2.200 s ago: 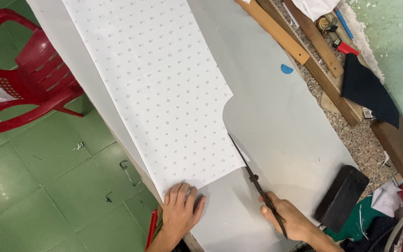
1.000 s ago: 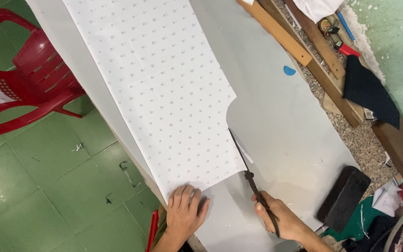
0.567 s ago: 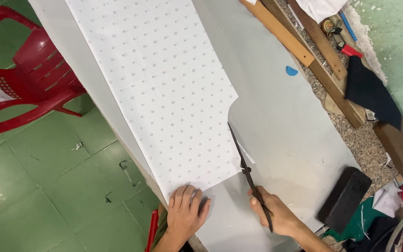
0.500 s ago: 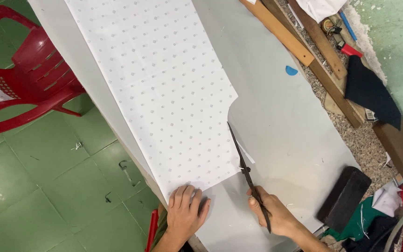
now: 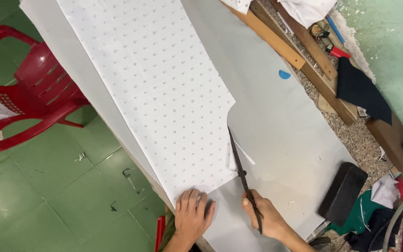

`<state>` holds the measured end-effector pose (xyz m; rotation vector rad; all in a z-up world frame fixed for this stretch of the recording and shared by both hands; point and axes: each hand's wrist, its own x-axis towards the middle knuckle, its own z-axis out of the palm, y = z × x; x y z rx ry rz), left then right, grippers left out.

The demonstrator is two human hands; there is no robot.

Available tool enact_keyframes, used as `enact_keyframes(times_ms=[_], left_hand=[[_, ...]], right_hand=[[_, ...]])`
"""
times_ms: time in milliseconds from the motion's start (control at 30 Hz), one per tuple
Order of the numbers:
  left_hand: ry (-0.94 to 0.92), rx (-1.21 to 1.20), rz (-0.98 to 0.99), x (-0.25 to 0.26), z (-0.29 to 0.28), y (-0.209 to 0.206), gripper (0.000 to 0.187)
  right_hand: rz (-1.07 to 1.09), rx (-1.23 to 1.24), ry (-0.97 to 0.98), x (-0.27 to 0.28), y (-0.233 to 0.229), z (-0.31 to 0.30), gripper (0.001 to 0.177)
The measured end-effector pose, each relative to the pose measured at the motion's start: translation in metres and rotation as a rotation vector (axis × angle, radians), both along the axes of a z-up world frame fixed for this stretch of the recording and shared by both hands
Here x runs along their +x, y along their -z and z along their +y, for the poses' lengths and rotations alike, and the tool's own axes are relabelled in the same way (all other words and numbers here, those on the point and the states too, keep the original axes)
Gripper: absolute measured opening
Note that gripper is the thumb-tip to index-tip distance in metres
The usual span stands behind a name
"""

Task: The person irons a piece of white patterned fabric on a work table using a steam iron and a black pressing block. They then use large scissors to cut the fabric along a curved edge, flip the piece, and repeat the ironing and cutting process on the other side.

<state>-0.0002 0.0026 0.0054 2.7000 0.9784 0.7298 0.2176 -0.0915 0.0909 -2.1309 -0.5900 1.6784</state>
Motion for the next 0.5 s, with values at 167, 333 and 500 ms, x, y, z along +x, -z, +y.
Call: enact_keyframes(times_ms=[167, 333, 500], left_hand=[[0.035, -0.114, 0.053, -0.006, -0.005, -0.007, 0.038], [0.020, -0.208, -0.029, -0.008, 0.048, -0.037, 0.044], [0.100, 0.021, -0.032, -0.003, 0.172, -0.045, 0.039]], right_hand=[[0.109, -0.028, 0.103, -0.002, 0.004, -0.010, 0.073], [0.118, -0.088, 0.126, 0.022, -0.034, -0.002, 0.080], [-0.038, 0.067, -0.145, 0.083, 0.007, -0.032, 0.074]])
